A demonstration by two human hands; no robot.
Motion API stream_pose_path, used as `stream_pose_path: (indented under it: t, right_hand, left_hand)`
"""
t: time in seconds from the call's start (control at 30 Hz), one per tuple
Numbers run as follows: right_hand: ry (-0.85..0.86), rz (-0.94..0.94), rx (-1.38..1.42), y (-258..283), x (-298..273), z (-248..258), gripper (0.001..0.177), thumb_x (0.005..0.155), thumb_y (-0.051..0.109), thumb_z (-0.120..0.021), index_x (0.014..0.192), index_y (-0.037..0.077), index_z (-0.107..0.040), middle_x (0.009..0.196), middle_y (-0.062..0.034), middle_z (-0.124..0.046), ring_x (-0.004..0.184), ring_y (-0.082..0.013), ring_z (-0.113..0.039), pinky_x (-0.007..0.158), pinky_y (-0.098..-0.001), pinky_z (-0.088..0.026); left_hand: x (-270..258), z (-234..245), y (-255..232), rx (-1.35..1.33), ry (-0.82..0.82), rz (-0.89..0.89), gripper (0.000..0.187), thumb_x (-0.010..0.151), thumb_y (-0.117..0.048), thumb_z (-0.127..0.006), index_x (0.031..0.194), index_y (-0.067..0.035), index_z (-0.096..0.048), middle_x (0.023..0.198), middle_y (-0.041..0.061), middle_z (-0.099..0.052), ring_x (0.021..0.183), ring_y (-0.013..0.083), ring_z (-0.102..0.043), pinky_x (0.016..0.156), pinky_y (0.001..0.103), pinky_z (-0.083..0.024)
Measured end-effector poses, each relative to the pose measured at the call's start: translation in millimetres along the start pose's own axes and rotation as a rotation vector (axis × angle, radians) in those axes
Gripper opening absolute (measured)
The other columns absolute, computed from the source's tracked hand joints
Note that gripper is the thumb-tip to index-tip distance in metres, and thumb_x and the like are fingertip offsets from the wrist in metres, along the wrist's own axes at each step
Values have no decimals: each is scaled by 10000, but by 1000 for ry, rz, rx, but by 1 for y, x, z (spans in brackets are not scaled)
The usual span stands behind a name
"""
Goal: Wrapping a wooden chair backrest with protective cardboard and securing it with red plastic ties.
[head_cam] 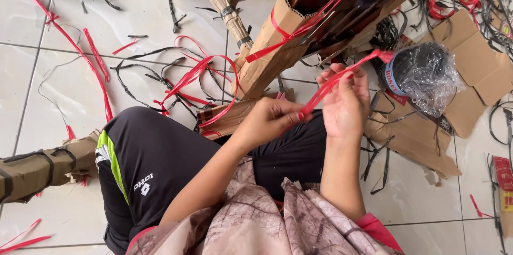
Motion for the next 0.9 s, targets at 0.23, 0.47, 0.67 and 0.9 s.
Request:
stream_pose_path:
  t: [0.23,0.47,0.67,0.9]
  right_hand:
    - [134,-153,-576,-18,-36,25,163,952,229,-763,973,90,-678,810,-6,-677,776,-64,-648,799,-218,-530]
    - [23,-22,-527,-14,-32,10,197,936,141,-788,1045,21,-676,878,-47,-661,846,-78,-632,852,-266,-557]
    - [111,38,-621,-10,-28,11,118,920,50,-798,900,-7,-698,787,-71,-621,785,-85,-586,792,-280,-562]
    - [160,-263,-175,-18,-20,36,72,1007,131,-619,1004,68,-585,934,-104,-678,920,-156,-673,1012,-375,-533]
  left_hand:
    - [12,-5,31,-272,-201,158,237,947,-170,-766,1135,-25,-772,812,48,-791,780,12,-616,922,234,-539]
    - [14,-8,33,-199,-288,79,207,812,-49,-866,1011,-39,-808,806,117,-783,763,56,-671,1116,312,-429]
    - [14,-12,25,-100,-299,103,165,811,-138,-882,951,-76,-821,687,67,-755,720,43,-648,842,280,-589]
    - [26,12,48,-575,-331,147,80,1053,-176,-572,1018,-113,-607,966,160,-776,848,230,-779,697,350,-669]
Point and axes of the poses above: each hand's wrist, its own x-axis towards the middle knuckle, its own z-axis out of the back of the hand, y = z × x, the point moved 1 cm from there along x, towards the middle knuckle
